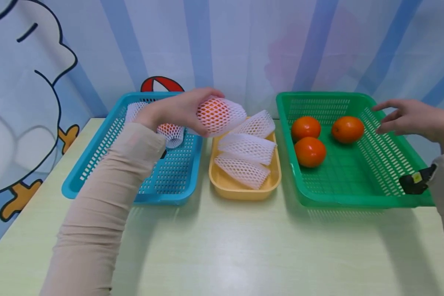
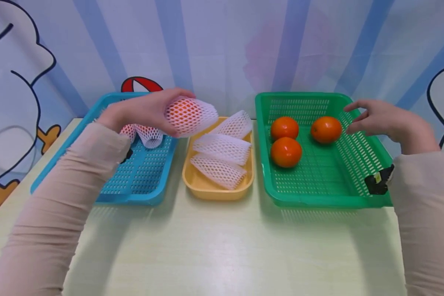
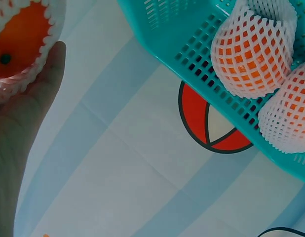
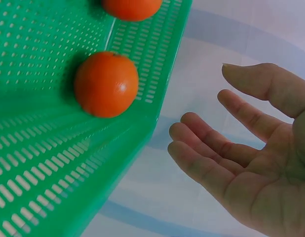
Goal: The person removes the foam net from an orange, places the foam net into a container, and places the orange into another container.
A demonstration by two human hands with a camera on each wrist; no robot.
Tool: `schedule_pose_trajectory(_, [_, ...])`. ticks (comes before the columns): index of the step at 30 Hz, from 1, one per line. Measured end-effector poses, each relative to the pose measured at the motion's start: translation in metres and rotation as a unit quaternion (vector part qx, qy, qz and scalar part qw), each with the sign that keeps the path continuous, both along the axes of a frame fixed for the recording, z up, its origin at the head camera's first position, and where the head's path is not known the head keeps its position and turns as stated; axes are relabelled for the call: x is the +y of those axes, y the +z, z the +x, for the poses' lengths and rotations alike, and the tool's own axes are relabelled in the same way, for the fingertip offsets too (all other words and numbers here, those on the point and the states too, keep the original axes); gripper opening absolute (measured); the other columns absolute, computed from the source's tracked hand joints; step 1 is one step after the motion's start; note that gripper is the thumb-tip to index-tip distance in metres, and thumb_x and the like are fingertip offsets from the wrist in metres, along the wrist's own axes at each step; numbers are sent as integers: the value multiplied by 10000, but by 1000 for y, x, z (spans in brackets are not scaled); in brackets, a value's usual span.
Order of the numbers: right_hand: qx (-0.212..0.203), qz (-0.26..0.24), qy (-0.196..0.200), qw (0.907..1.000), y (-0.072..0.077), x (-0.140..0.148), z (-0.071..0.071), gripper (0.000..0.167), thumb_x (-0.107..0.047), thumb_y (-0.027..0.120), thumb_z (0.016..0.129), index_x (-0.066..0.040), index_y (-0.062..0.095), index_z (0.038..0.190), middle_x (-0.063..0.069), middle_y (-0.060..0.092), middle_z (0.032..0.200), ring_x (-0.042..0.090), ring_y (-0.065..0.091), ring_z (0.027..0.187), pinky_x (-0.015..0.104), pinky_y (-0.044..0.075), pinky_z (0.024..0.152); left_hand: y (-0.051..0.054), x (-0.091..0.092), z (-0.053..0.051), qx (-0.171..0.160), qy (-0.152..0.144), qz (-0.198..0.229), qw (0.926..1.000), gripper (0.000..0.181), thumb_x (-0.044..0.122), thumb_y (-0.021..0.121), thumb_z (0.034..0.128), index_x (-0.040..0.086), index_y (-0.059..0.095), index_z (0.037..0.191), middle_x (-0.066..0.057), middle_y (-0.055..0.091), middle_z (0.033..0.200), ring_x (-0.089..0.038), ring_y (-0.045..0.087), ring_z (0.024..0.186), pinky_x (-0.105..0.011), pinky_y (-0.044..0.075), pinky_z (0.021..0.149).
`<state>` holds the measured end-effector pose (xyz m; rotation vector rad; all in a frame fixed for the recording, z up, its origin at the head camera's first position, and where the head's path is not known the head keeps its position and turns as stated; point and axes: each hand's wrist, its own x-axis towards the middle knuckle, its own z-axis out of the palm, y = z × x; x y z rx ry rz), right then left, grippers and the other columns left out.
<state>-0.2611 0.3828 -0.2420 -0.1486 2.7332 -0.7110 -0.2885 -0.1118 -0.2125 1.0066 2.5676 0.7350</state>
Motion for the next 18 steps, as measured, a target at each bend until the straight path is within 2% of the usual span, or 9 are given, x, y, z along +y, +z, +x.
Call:
schedule_pose_trajectory(5, [-81,-72,27,9999,14,-24,4,644,-240,469,964,43,132,1435,409,277,1305,522,394,1101,644,342,883,-1,4,0,-12,-28,68,10000,800,129,752,724,149,311,1390,6,419,1303,-166,428,1105,-344,445,874])
schedule_pose_trajectory(12, [-76,-163,102,9998,18,-36,-2,653,-255,475,960,12,137,1452,390,262,1333,517,369,1134,647,328,895,-2,13,0,140,-188,190,9995,803,141,754,717,123,317,1390,0,411,1322,-156,422,1116,-334,425,901])
schedule_pose_trajectory(18, [-8,-356,240,9991,25,-51,-3,654,-244,504,953,-9,160,1457,372,271,1356,508,357,1167,641,318,915,-3,19,0,63,-218,341,9992,807,117,753,709,123,315,1387,8,413,1307,-143,428,1099,-318,435,881])
